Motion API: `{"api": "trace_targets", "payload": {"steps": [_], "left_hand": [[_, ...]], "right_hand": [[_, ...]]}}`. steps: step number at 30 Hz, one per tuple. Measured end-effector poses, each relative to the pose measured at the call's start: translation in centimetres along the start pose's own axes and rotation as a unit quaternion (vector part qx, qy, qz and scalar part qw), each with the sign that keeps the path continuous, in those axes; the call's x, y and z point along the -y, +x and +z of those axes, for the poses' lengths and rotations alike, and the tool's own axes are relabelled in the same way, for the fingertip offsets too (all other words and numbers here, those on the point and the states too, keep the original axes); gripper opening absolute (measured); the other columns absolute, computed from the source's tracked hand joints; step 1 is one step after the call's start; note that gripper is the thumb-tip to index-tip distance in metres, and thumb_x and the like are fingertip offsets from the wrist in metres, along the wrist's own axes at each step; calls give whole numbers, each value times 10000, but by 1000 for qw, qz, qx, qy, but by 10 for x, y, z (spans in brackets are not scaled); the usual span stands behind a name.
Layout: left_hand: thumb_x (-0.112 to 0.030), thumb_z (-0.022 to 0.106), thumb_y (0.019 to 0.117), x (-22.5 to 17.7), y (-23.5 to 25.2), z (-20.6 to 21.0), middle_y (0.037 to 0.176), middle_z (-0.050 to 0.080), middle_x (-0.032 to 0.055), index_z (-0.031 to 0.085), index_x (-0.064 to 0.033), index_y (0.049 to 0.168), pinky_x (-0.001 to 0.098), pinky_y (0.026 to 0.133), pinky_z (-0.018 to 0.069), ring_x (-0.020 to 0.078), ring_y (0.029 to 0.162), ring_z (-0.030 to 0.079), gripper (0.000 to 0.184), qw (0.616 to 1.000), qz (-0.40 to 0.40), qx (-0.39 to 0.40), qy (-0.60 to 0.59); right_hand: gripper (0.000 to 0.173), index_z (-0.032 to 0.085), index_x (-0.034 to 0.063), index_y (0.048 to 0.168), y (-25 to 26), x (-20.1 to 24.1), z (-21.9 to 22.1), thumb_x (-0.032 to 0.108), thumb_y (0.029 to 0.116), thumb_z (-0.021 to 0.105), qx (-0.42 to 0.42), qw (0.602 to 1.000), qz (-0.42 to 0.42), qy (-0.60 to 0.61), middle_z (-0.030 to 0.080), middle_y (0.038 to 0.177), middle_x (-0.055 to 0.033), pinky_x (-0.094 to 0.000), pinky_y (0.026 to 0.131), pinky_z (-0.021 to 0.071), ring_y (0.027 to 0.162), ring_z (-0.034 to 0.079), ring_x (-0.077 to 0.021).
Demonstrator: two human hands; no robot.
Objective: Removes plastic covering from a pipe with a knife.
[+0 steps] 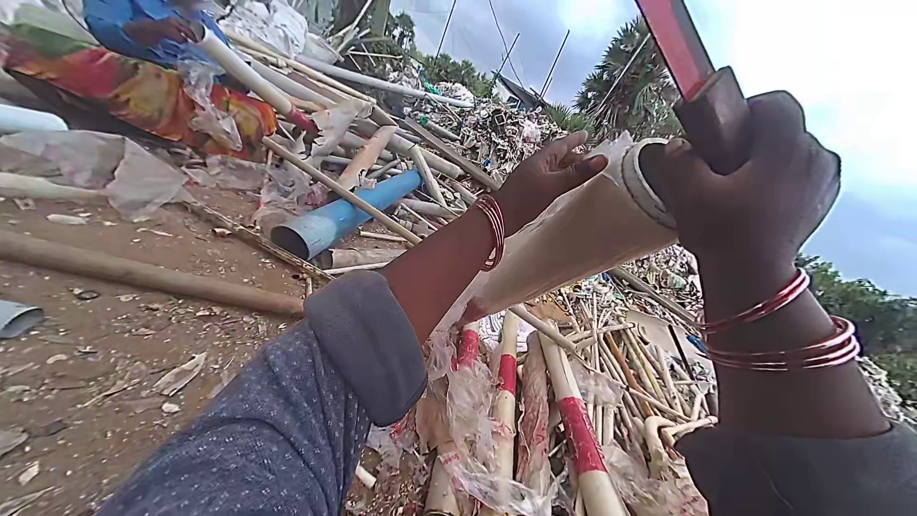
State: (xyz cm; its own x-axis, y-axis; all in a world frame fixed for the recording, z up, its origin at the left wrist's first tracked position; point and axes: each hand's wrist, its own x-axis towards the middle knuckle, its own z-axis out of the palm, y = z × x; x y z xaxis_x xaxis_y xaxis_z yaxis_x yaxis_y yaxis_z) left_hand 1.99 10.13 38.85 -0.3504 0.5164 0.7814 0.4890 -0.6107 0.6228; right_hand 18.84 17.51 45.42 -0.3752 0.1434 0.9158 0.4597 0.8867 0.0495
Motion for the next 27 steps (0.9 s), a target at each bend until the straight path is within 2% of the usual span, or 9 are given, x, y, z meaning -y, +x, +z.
{"api": "trace_targets", "payload": {"steps": [2, 4, 6, 8, 13, 17, 20, 25, 27], "left_hand": [[-187, 545, 1065, -6, 3, 0, 1358, 621, 166, 470, 30, 1483, 276, 1055, 450, 106, 1217, 592, 477, 1000, -18, 25, -5], [-127, 573, 1046, -15, 0, 2, 1160, 682, 95, 625, 33, 1288, 227, 899, 488, 33, 1006, 611, 295, 999, -34, 13, 17], [-123, 587, 1039, -17, -3, 0, 998, 685, 43, 675, 27, 1152, 206, 823, 482, -3, 867, 589, 207, 997, -42, 15, 69], [-137, 589, 1039, -11, -8, -3, 951, 680, 20, 689, 6, 1100, 217, 818, 476, -3, 842, 581, 185, 993, -37, 16, 109], [-108, 601, 1026, 12, -39, 2, 995, 619, 48, 675, 19, 1089, 190, 758, 476, 25, 832, 567, 159, 995, -5, 4, 98], [-61, 617, 994, 34, -67, 23, 1053, 675, 119, 714, 39, 1006, 237, 914, 494, 93, 1000, 622, 140, 990, 83, -36, 108], [-60, 622, 982, 45, -84, 36, 1012, 689, 113, 726, 25, 990, 274, 921, 500, 123, 994, 632, 134, 984, 105, -73, 122], [-177, 688, 959, 38, -91, 33, 1026, 671, 117, 723, -4, 1069, 318, 861, 495, 157, 965, 620, 208, 980, 85, -66, 169], [-300, 764, 892, 30, -93, 29, 1178, 612, 149, 673, -12, 1240, 303, 822, 520, 167, 983, 615, 461, 973, 78, -112, 185]], "right_hand": [[456, 591, 13, 1148, -3, -4, -1, 420, 951, 536, -1, 1000, 3, 3, 658, 989, -274, -662, 703, 421, 945, 645, -479], [460, 594, 9, 1157, -4, -10, -3, 414, 950, 532, -2, 1000, 4, 5, 659, 985, -284, -668, 692, 421, 929, 644, -492], [479, 593, 7, 1171, -5, -17, -4, 425, 947, 529, 1, 1000, 9, 9, 657, 995, -292, -678, 698, 420, 934, 638, -505], [499, 590, 5, 1175, -3, -25, -5, 441, 940, 528, 7, 1000, 18, 9, 654, 998, -292, -684, 700, 415, 938, 633, -505], [518, 589, -8, 1187, 6, -42, -4, 446, 944, 537, 15, 999, 36, 7, 647, 1036, -303, -689, 738, 415, 979, 628, -495], [506, 585, -29, 1157, 9, -44, 0, 429, 945, 545, 25, 999, 11, 17, 641, 1033, -308, -685, 759, 416, 991, 622, -497], [485, 589, -20, 1127, 12, -43, 3, 426, 942, 545, 31, 999, -15, 26, 644, 1011, -291, -675, 743, 420, 976, 626, -487], [501, 590, -9, 1139, 13, -38, 5, 449, 939, 549, 33, 999, -19, 25, 651, 1011, -281, -674, 734, 424, 972, 634, -481], [494, 590, -3, 1133, 13, -35, 5, 446, 931, 554, 37, 999, -10, 23, 654, 1017, -280, -679, 735, 422, 986, 634, -489]]}}
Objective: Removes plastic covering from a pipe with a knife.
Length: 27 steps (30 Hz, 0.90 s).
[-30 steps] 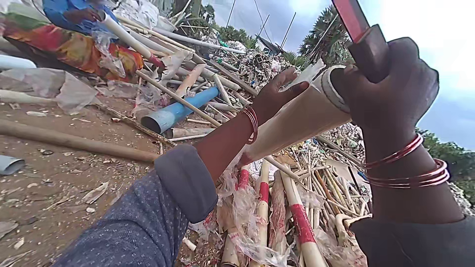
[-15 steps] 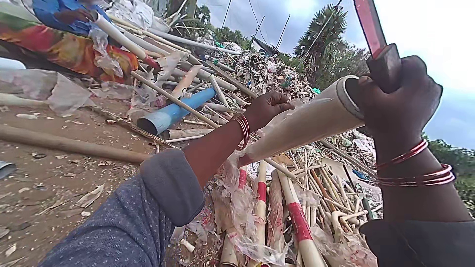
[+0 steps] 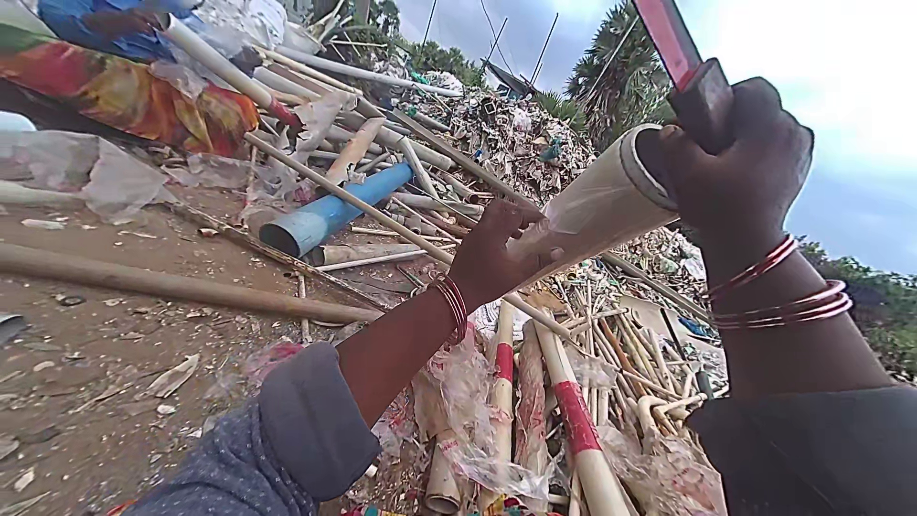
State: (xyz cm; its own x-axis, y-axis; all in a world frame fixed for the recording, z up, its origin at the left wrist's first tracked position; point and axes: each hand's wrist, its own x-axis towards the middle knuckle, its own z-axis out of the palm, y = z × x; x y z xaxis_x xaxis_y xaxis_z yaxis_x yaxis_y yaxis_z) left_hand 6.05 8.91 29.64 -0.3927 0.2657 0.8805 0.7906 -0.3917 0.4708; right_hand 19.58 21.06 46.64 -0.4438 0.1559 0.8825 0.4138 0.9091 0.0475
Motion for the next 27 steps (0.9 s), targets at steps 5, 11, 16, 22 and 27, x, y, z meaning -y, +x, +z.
{"api": "trace_targets", "payload": {"steps": [5, 11, 16, 22, 27], "left_hand": [[-510, 826, 768, -16, 13, -6, 1378, 569, 221, 398, 34, 1524, 414, 1039, 474, 281, 1221, 578, 1026, 982, 99, -105, 120], [-495, 790, 838, -47, 37, 4, 1210, 681, 188, 637, 13, 1242, 508, 993, 494, 379, 1212, 611, 667, 964, 93, -16, 250], [-434, 727, 928, -63, 48, 1, 1193, 658, 203, 633, 23, 1199, 539, 888, 505, 369, 1100, 646, 539, 958, 2, 75, 276], [-440, 674, 963, -63, 52, -1, 1065, 689, 160, 650, -5, 1070, 558, 896, 466, 318, 1027, 666, 448, 956, -27, 115, 268], [-423, 659, 982, -67, 58, 9, 1092, 716, 155, 694, -21, 1070, 572, 928, 451, 315, 1060, 675, 413, 953, -32, 112, 281]], "right_hand": [[459, 586, 2, 1106, -4, 5, 0, 425, 933, 546, -5, 1000, -8, 8, 653, 984, -271, -668, 712, 423, 951, 642, -477], [403, 599, -2, 1105, -9, 18, -2, 364, 942, 551, -3, 1000, -16, 16, 659, 963, -265, -653, 695, 429, 925, 652, -468], [407, 600, -6, 1097, -13, 23, -5, 366, 938, 561, 8, 1000, -20, 14, 656, 953, -265, -643, 691, 434, 922, 652, -477], [425, 624, -24, 1135, -21, 33, -14, 372, 983, 608, 37, 998, -51, -19, 691, 998, -266, -648, 863, 442, 1002, 668, -466], [387, 616, -1, 1087, -26, 47, -11, 370, 975, 629, 8, 995, -95, 12, 685, 907, -211, -611, 868, 439, 927, 680, -402]]}}
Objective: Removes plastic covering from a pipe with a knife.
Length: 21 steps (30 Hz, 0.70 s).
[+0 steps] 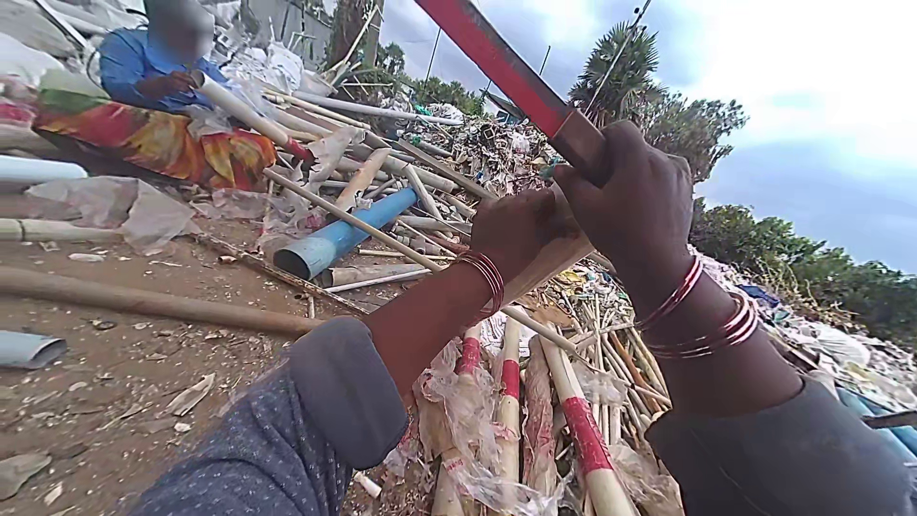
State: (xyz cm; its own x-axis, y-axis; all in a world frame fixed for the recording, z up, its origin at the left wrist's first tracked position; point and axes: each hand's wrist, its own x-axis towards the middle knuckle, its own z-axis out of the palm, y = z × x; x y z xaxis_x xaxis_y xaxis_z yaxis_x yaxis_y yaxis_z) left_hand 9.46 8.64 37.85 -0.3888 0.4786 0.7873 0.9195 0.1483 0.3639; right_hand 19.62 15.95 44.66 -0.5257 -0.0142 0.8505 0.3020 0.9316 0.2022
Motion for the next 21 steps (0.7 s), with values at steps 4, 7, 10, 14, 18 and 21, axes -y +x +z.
{"api": "trace_targets", "payload": {"steps": [4, 7, 10, 14, 18, 21], "left_hand": [[-376, 644, 993, 5, 2, 24, 1062, 720, 180, 711, -12, 1048, 565, 877, 483, 350, 1031, 692, 375, 995, 64, -78, 20], [-308, 624, 1010, 14, 9, 37, 1008, 717, 173, 728, -8, 1021, 545, 844, 511, 358, 988, 695, 318, 989, 117, -95, 5], [-238, 592, 1023, 22, 14, 41, 972, 722, 165, 715, 5, 959, 511, 845, 523, 365, 988, 690, 279, 982, 179, -62, 13], [-222, 550, 1045, 25, 14, 38, 975, 720, 178, 714, 22, 978, 516, 877, 514, 375, 1009, 681, 302, 974, 225, 26, 20], [-221, 482, 1080, 22, 11, 32, 1010, 704, 209, 679, 44, 1008, 523, 916, 499, 381, 1080, 664, 338, 966, 209, 150, 12], [-193, 459, 1090, 17, 1, 37, 1018, 692, 223, 668, 56, 1003, 528, 896, 499, 384, 1084, 659, 336, 962, 182, 202, -9]], "right_hand": [[419, 605, -12, 1155, 14, -8, 9, 375, 998, 577, 47, 997, 52, -28, 694, 971, -260, -651, 866, 445, 1001, 680, -458], [452, 588, -28, 1192, 21, -13, 10, 381, 1006, 541, 51, 995, 77, -36, 684, 1015, -279, -657, 852, 441, 1036, 667, -470], [446, 577, -24, 1237, 28, -19, 12, 355, 1006, 537, 57, 994, 92, -29, 671, 1092, -285, -663, 843, 442, 1084, 647, -476], [439, 573, -3, 1257, 34, -23, 12, 357, 1010, 532, 70, 992, 105, -18, 659, 1119, -270, -645, 833, 457, 1111, 635, -456], [419, 567, 16, 1259, 44, -25, 15, 345, 1004, 528, 81, 991, 107, -18, 660, 1121, -246, -633, 824, 459, 1105, 640, -430], [422, 564, 17, 1263, 55, -26, 20, 352, 1010, 512, 84, 991, 106, -22, 652, 1156, -243, -627, 857, 450, 1142, 628, -417]]}}
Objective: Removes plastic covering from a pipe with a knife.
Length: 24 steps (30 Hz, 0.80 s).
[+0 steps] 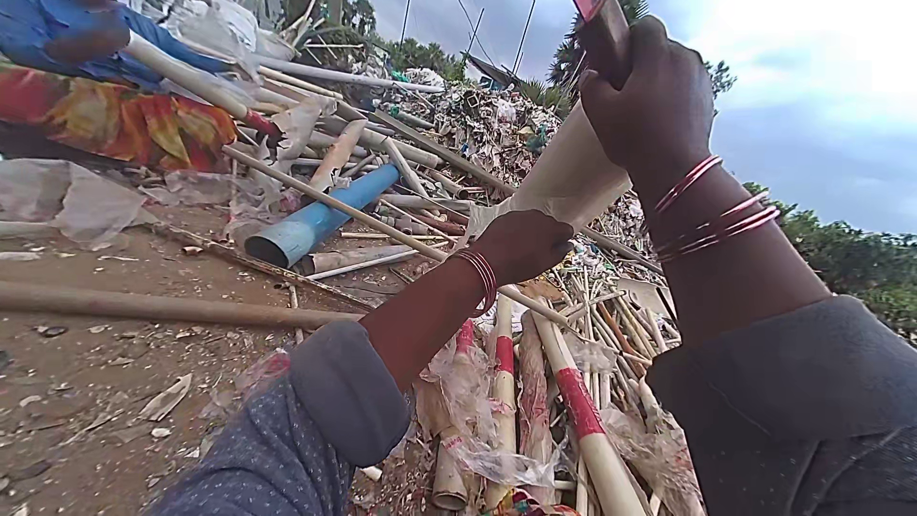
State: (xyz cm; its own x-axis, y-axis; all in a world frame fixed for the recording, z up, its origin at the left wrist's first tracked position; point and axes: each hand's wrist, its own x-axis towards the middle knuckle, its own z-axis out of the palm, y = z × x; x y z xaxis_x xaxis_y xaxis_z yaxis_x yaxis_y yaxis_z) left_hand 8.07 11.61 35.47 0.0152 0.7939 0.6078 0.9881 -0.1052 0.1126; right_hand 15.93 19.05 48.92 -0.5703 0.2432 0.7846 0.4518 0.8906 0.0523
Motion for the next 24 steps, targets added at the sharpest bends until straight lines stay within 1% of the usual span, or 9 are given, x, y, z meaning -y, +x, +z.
{"api": "trace_targets", "payload": {"steps": [4, 7, 10, 13, 14, 16, 19, 21, 24], "left_hand": [[-151, 486, 1062, 0, -6, 20, 952, 691, 208, 673, 50, 964, 495, 839, 511, 360, 1004, 678, 292, 999, 11, -43, -12], [-119, 524, 1031, -6, -12, 32, 888, 688, 185, 687, 44, 935, 483, 770, 528, 341, 920, 687, 250, 998, 29, -58, -28], [-108, 486, 1044, -45, -39, 50, 898, 676, 239, 670, 89, 963, 563, 772, 500, 399, 918, 677, 281, 987, 51, 103, -114], [-140, 568, 1016, -87, -102, 139, 877, 707, 233, 712, 55, 919, 607, 727, 513, 427, 891, 701, 261, 942, 156, 264, -134], [-171, 563, 1033, -86, -122, 166, 937, 713, 240, 713, 50, 967, 612, 768, 505, 435, 944, 693, 276, 930, 154, 297, -152], [-258, 578, 1044, -66, -153, 203, 1021, 702, 259, 716, 62, 1013, 607, 846, 500, 456, 1036, 665, 350, 929, 119, 306, -172], [-344, 512, 1072, -26, -162, 199, 1121, 678, 284, 706, 96, 1044, 595, 956, 470, 467, 1138, 620, 482, 941, -4, 284, -185], [-288, 424, 1100, -6, -155, 178, 1204, 650, 280, 676, 91, 1143, 583, 982, 462, 454, 1196, 593, 457, 944, -78, 266, -179], [-150, 430, 1081, 14, -138, 143, 1377, 567, 264, 610, 86, 1287, 531, 1090, 423, 415, 1329, 520, 361, 947, -175, 212, -167]], "right_hand": [[484, 561, 34, 1334, 14, 7, 5, 383, 1004, 506, 7, 1000, 1, -10, 645, 1240, -221, -604, 942, 440, 1217, 605, -380], [440, 582, 42, 1268, 24, 9, 9, 384, 1001, 511, 7, 1000, 0, -13, 650, 1213, -208, -596, 932, 439, 1203, 607, -365], [480, 585, 41, 1313, 40, -1, 13, 384, 984, 526, 2, 1000, 20, -11, 646, 1250, -221, -620, 946, 441, 1224, 603, -382], [535, 556, -18, 1313, 61, -34, 16, 413, 997, 531, 3, 999, 36, -5, 617, 1248, -315, -701, 927, 418, 1218, 580, -484], [551, 546, -42, 1304, 63, -45, 15, 418, 1001, 531, 0, 999, 38, -5, 607, 1243, -342, -720, 921, 411, 1214, 572, -515], [575, 534, -71, 1303, 56, -65, 12, 417, 999, 528, -7, 999, 45, -7, 595, 1236, -370, -730, 914, 399, 1201, 563, -547], [602, 540, -60, 1283, 42, -84, 8, 449, 961, 542, -19, 999, 40, 0, 599, 1212, -359, -720, 898, 395, 1172, 569, -525], [642, 549, -25, 1288, 39, -95, 10, 509, 931, 548, -22, 999, 44, 5, 607, 1222, -313, -683, 927, 404, 1181, 575, -462], [638, 573, -10, 1262, 35, -102, 9, 530, 924, 541, -32, 998, 45, 1, 623, 1200, -279, -645, 928, 414, 1154, 592, -415]]}}
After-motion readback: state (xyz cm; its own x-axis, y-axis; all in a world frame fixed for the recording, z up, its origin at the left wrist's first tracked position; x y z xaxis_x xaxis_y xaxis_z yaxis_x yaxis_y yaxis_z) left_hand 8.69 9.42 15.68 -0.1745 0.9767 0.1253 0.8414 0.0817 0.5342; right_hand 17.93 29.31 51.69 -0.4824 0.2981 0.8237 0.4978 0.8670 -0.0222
